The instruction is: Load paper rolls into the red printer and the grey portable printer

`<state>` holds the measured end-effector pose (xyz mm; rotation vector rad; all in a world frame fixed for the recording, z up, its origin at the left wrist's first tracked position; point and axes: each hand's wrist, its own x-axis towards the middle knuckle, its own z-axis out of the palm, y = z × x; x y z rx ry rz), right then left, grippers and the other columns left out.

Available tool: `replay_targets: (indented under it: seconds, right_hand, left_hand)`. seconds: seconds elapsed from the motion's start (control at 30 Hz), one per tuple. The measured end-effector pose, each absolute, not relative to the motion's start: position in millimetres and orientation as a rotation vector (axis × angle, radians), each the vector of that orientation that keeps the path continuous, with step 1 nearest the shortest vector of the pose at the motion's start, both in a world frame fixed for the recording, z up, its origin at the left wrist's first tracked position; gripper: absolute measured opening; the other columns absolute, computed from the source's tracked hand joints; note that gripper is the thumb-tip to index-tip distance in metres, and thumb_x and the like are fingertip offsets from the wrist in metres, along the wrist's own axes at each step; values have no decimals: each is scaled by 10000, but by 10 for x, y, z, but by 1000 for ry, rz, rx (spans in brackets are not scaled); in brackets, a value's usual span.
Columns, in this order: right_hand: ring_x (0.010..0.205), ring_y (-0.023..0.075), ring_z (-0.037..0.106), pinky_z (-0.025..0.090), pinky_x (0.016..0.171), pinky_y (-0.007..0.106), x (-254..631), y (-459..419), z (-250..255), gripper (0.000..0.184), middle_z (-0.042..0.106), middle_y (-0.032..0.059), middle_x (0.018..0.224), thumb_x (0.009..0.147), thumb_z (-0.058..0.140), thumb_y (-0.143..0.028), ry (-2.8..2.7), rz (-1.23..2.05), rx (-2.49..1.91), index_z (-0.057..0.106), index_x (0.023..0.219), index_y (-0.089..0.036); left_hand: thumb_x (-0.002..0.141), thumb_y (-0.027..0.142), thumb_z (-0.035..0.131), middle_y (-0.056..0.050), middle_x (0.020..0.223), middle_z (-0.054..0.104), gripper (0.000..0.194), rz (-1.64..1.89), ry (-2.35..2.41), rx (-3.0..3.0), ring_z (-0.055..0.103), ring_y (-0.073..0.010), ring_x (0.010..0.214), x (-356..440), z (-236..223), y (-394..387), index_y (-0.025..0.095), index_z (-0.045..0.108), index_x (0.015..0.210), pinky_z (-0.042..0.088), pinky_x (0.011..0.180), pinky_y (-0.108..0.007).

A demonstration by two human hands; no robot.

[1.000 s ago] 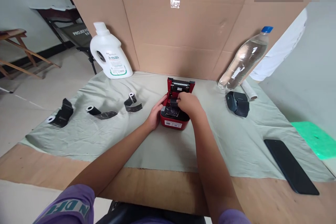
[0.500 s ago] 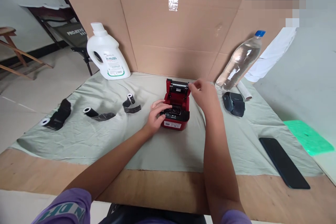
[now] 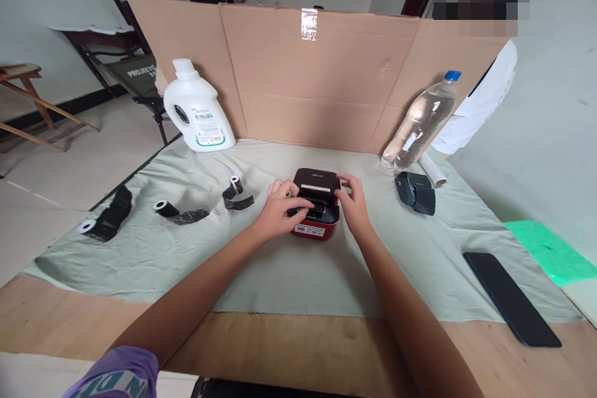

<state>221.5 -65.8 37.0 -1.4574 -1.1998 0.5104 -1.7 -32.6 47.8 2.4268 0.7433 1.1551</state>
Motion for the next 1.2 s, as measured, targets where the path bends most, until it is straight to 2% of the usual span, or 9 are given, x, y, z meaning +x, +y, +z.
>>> replay_targets:
  seconds: [0.1,0.3,0.53,0.73,0.8,0.87,0.97,1.07,1.2]
  right_hand:
    - [1330,251,525,489,1041,420,2213,-782,79,658,448,110,1544,824,519,-422,-1179,676,-1450,424,1454,-257]
    - [1394,253,494,500,1049,392,2060,-759,-38,734,447,110,1573,858,385,-480,-1141,740,-1364,326,1534,-203]
    - [1383,250,507,485,1069,389,2039,-742,74,765,478,111,1553,782,427,-348,-1115,797,-1354,356,1522,-170]
    - [1427,263,467,408,1162,441,2017,-975,0,662,468,125,1561,945,409,-551,-1148,689,-1348,419,1497,-187]
    - [1468,289,412,363,1198,487,2051,-1133,-50,725,412,117,1600,945,432,-636,-1267,685,-1317,385,1532,-214]
    - [1505,328,341,316,1228,530,2077,-1264,-89,881,347,98,1637,859,610,-659,-1474,660,-1313,309,1581,-254]
    - [1491,377,352,310,1231,580,2041,-1318,-94,1107,372,97,1617,728,824,-537,-1647,487,-1373,205,1615,-300]
    - [1439,383,431,387,1185,577,1909,-1176,8,1093,441,113,1561,735,836,-482,-1675,338,-1396,199,1607,-313]
    - [1417,381,455,426,1145,551,1598,-785,380,1129,438,147,1554,718,846,-495,-1702,233,-1396,182,1604,-273]
  left_hand:
    - [897,352,626,-76,1106,565,250,1259,750,2229,494,-265,1110,1,419,-277,308,769,1097,388,1047,-449]
    - [830,251,583,-80,1435,514,639,1007,865,1383,514,-270,1301,91,218,-90,286,514,1465,422,1108,-420]
    - [750,219,585,-37,1505,528,737,898,747,1123,511,-315,1368,111,229,-50,272,496,1480,434,1134,-452]
    - [839,318,604,-46,1553,489,665,944,712,1152,403,-307,1469,92,128,-144,254,491,1491,314,1229,-474]
    - [880,413,598,-41,1601,422,670,937,693,1208,293,-300,1529,62,14,-220,260,461,1518,218,1272,-480]
    - [899,473,598,-18,1651,321,710,880,675,1267,185,-291,1564,13,-96,-298,285,403,1555,140,1293,-483]
    - [903,480,614,11,1683,220,753,799,685,1312,95,-298,1577,-78,-162,-355,315,342,1586,72,1298,-499]
    - [895,401,613,34,1678,224,746,818,678,1325,80,-302,1578,-191,-39,-278,321,345,1586,45,1297,-499]
    - [883,351,621,59,1625,355,711,951,657,1376,206,-315,1557,-494,356,56,354,399,1559,144,1286,-486]
